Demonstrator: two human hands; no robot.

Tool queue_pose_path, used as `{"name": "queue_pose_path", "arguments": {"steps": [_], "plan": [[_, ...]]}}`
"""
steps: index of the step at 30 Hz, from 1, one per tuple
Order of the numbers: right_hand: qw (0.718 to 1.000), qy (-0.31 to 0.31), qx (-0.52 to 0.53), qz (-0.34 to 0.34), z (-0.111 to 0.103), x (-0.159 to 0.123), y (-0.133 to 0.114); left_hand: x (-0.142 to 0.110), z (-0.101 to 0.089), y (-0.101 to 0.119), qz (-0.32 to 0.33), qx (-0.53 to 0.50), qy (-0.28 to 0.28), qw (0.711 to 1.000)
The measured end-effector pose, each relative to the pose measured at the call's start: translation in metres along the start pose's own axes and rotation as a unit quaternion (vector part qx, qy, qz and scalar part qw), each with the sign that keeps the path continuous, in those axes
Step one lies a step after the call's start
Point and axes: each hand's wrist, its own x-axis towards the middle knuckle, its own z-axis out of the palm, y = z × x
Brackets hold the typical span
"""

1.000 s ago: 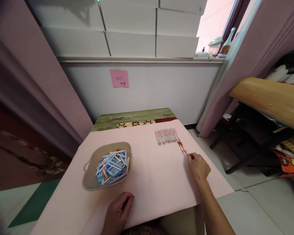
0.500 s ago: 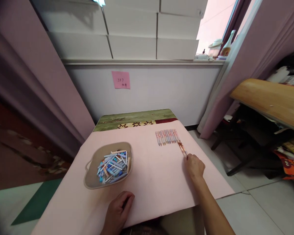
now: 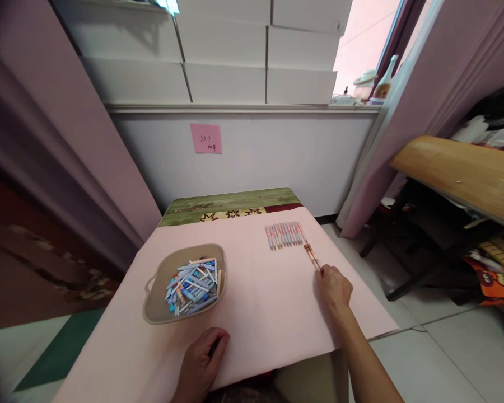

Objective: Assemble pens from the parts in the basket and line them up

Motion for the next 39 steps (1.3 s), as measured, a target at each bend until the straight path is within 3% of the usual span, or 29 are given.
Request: {"name": "queue_pose_path", "arguments": {"steps": [7,10,14,17,20,25,27,29,32,36,39], "plan": [[1.000,-0.004,0.006,0.000,-0.001,-0.001,0.004,-0.002,0.003,-0.001,-0.011,0.003,-0.007,1.000],[0.999,0.027,0.016,-0.013,-0.007,-0.007,-0.001,-0.003,0.004,-0.001,-0.024,-0.004,-0.007,1.000],[0.986,0.094,0.109,-0.083,-0.017,-0.029,-0.034,-0.006,0.005,0.004,-0.051,-0.026,0.004,0.998],[0.952,0.098,0.208,-0.201,-0.017,-0.057,-0.074,-0.006,0.000,0.012,-0.069,-0.056,0.023,0.996],[0.911,0.057,0.269,-0.308,-0.014,-0.084,-0.113,0.001,-0.024,0.019,-0.080,-0.079,0.057,0.992],[0.845,0.035,0.348,-0.404,-0.012,-0.116,-0.162,0.040,-0.108,0.002,-0.108,-0.012,0.238,0.965],[0.819,0.023,0.362,-0.445,-0.011,-0.126,-0.175,0.060,-0.135,-0.014,-0.103,0.058,0.267,0.956],[0.808,0.019,0.364,-0.462,-0.009,-0.135,-0.185,0.080,-0.146,-0.031,-0.088,0.111,0.224,0.964],[0.813,0.021,0.363,-0.455,-0.004,-0.145,-0.191,0.108,-0.136,-0.052,-0.072,0.196,0.045,0.977],[0.816,0.019,0.361,-0.452,-0.003,-0.149,-0.191,0.136,-0.110,-0.072,-0.065,0.215,-0.037,0.974],[0.818,0.020,0.358,-0.450,-0.004,-0.148,-0.192,0.148,-0.103,-0.077,-0.058,0.216,-0.094,0.970]]}}
